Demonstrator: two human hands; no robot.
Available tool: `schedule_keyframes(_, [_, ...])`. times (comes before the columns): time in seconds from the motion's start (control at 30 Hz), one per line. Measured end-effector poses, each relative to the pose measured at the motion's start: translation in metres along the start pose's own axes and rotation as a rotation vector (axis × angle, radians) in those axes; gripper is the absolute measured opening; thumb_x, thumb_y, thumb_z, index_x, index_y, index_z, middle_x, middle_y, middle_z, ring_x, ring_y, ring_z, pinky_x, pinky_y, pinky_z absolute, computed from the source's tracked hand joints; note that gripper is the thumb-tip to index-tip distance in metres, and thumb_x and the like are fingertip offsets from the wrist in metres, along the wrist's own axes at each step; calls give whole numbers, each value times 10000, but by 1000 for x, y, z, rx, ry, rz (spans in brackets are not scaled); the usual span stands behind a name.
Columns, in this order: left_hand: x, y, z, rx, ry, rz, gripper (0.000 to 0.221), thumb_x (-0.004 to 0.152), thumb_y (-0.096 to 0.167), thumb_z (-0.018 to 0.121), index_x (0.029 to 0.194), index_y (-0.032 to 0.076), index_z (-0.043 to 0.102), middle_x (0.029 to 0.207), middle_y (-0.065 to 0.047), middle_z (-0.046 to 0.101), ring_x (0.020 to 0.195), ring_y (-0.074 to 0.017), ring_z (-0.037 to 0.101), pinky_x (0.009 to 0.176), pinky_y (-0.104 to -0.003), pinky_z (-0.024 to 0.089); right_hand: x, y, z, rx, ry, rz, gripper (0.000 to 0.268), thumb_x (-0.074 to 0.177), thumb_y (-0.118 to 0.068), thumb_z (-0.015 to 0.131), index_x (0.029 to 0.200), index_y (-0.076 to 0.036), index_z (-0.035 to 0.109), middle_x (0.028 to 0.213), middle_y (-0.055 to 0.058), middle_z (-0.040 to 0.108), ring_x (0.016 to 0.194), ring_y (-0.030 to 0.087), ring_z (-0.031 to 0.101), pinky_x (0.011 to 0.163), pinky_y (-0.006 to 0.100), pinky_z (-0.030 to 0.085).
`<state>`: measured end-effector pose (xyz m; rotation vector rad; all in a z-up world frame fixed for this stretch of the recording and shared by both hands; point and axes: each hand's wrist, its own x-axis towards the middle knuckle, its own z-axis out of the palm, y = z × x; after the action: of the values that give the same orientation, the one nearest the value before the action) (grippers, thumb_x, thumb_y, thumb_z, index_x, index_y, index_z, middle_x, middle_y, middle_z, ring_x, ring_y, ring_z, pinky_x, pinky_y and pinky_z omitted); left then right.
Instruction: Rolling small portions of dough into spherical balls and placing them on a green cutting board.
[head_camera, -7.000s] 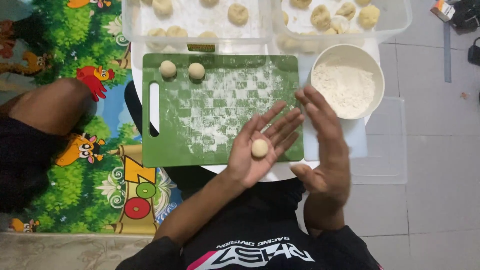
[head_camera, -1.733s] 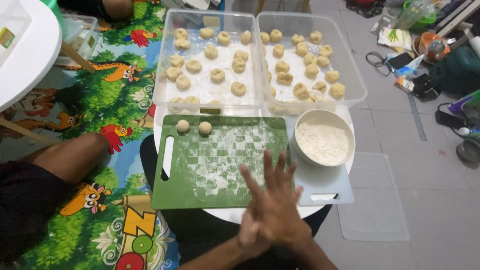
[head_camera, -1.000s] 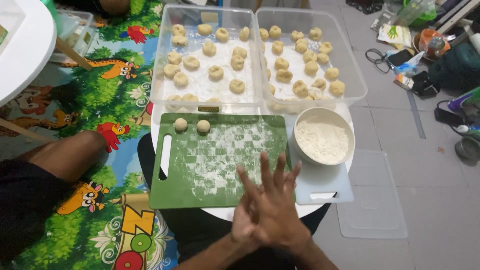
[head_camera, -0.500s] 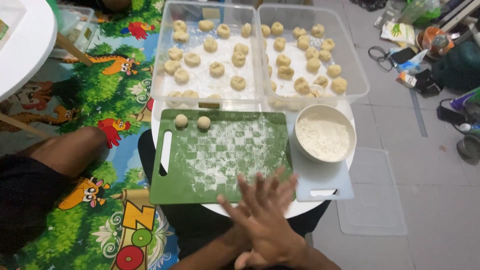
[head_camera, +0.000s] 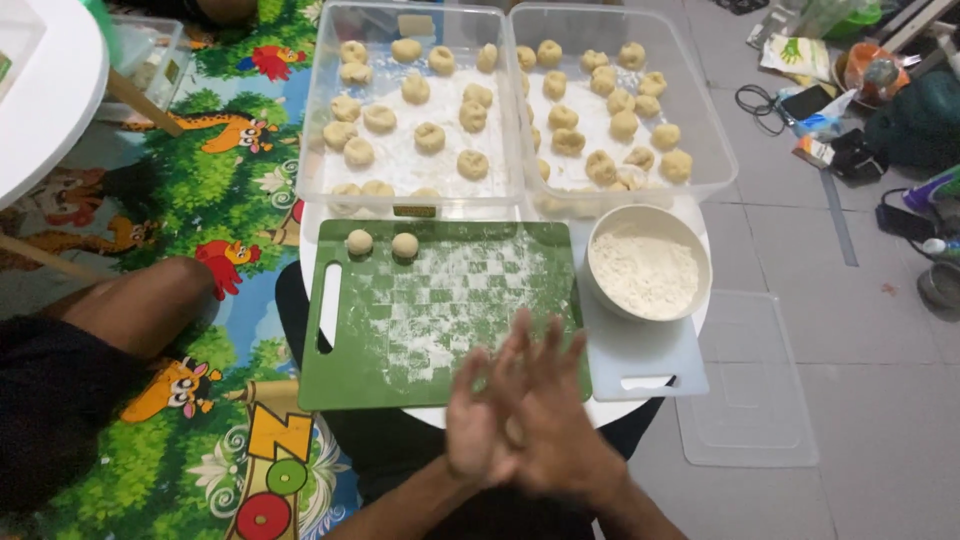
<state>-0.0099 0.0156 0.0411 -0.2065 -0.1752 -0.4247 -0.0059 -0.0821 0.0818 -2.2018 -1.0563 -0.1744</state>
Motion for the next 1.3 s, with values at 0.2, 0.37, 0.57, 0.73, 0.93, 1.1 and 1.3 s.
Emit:
schedule_keyframes(0.2, [4, 4, -4, -45, 227, -48, 734, 1011, 574, 376, 1638, 209, 269, 1666, -145, 279, 1408, -328, 437, 977, -426, 524, 1, -24, 11, -29, 272, -81, 938, 958, -846, -38, 1705, -287, 45, 1747, 94, -147, 1627, 346, -141, 1194, 869, -154])
schedule_keyframes(0.37, [0, -5, 10, 427, -20, -33, 848, 1040, 681, 193, 1670, 161, -35, 1747, -154, -17, 1590, -322, 147, 1269, -457, 251, 1, 12, -7, -194, 206, 52, 976, 946, -846, -98, 1672, -228, 110, 1716, 154, -209, 1589, 403, -246, 1223, 702, -243])
schedule_keyframes(0.57, [6, 8, 7, -435, -22, -29, 835, 976, 551, 477, 1683, 393, 62, 1744, -70, -39, 1377, -407, 382, 985, -563, 536, 3, -32, -1, 138, 55, -135, 965, 981, -819, 0, 1625, -170, 310, 1643, 228, -322, 1543, 559, -291, 1162, 836, -308])
schedule_keyframes(0.73, [3, -2, 18, 62, -78, -27, 778, 1020, 681, 270, 1679, 348, 27, 1743, -105, 24, 1563, -390, 127, 1208, -609, 270, -1, -3, -1, -158, 265, -4, 1002, 920, -876, -43, 1683, -239, 81, 1721, 127, -227, 1584, 372, -279, 1227, 684, -266])
schedule_keyframes(0.93, [0, 3, 21, -531, -149, -29, 760, 1062, 521, 387, 1679, 375, -32, 1731, -42, -160, 1507, -448, 85, 1144, -731, 259, -6, -11, 3, -97, 166, 45, 1090, 875, -900, 33, 1656, -147, 127, 1660, 136, -324, 1526, 340, -371, 1179, 653, -326])
schedule_keyframes(1.1, [-12, -15, -10, 373, -104, -9, 727, 1118, 551, 205, 1675, 158, -48, 1746, -108, -139, 1605, -277, -109, 1274, -464, -98, -10, -9, 3, -206, 290, 61, 1008, 896, -886, -106, 1680, -268, 34, 1705, 127, -272, 1572, 394, -299, 1197, 739, -277])
schedule_keyframes(1.3, [0, 12, 21, 284, -139, 92, 736, 1076, 619, 239, 1670, 300, -55, 1749, -79, -164, 1610, -284, -67, 1271, -589, 12, -6, -6, 11, 39, 174, -174, 969, 991, -828, 103, 1689, -168, -22, 1678, 191, -303, 1549, 347, -355, 1194, 659, -356])
